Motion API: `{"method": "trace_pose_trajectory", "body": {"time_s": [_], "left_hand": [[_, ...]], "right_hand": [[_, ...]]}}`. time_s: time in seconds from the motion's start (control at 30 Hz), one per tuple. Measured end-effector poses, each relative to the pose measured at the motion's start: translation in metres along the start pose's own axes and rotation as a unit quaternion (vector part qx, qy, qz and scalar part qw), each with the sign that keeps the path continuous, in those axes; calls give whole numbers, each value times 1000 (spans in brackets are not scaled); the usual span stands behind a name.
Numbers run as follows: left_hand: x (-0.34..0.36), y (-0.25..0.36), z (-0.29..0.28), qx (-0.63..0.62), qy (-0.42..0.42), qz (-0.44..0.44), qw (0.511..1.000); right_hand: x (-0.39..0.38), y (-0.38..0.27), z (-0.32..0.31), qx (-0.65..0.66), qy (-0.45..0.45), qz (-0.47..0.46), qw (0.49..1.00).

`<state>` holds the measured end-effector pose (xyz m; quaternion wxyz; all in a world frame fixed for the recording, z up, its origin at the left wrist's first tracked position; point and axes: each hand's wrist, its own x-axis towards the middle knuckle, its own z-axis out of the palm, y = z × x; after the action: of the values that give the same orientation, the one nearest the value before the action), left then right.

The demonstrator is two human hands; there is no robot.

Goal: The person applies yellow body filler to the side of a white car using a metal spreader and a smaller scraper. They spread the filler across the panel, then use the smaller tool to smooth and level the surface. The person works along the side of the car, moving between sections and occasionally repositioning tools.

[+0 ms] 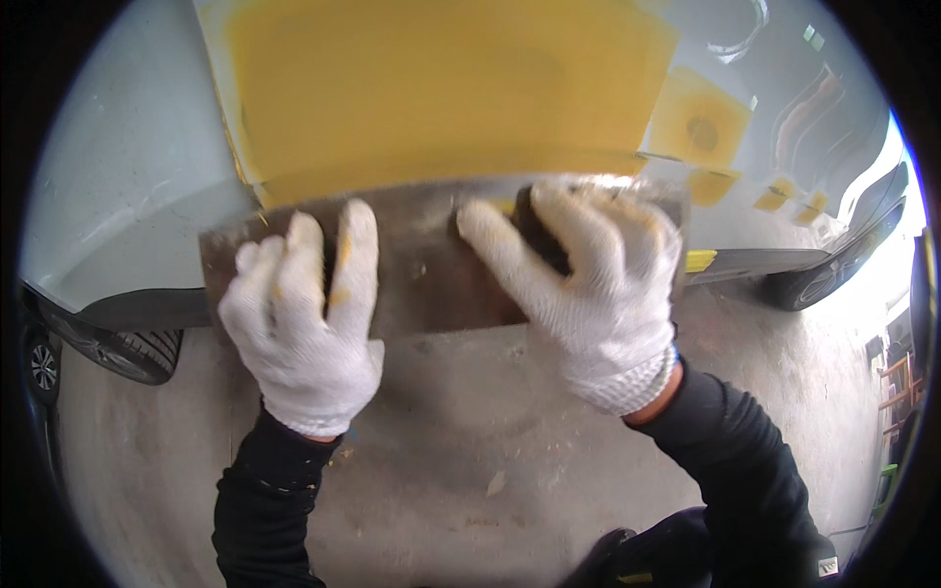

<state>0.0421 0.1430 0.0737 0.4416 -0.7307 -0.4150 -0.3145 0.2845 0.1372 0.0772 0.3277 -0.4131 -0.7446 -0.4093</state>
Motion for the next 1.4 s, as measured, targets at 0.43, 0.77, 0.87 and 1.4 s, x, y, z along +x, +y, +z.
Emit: {"method": "trace_pose_trajectory", "body": {"time_s": [0.43, 0.77, 0.87, 1.4], "left_hand": [[-47, 29, 3, -60, -153, -8, 986], [-28, 48, -99, -89, -202, 20, 975], [-31, 57, -115, -98, -181, 45, 977], [-20, 71, -137, -94, -175, 73, 977]], "right_hand": [[-41, -22, -3, 76, -198, 9, 977], [-34, -17, -95, 145, -231, 4, 962], [-48, -13, -104, 167, -228, -12, 959], [-69, 24, -135, 447, -198, 96, 867]]}}
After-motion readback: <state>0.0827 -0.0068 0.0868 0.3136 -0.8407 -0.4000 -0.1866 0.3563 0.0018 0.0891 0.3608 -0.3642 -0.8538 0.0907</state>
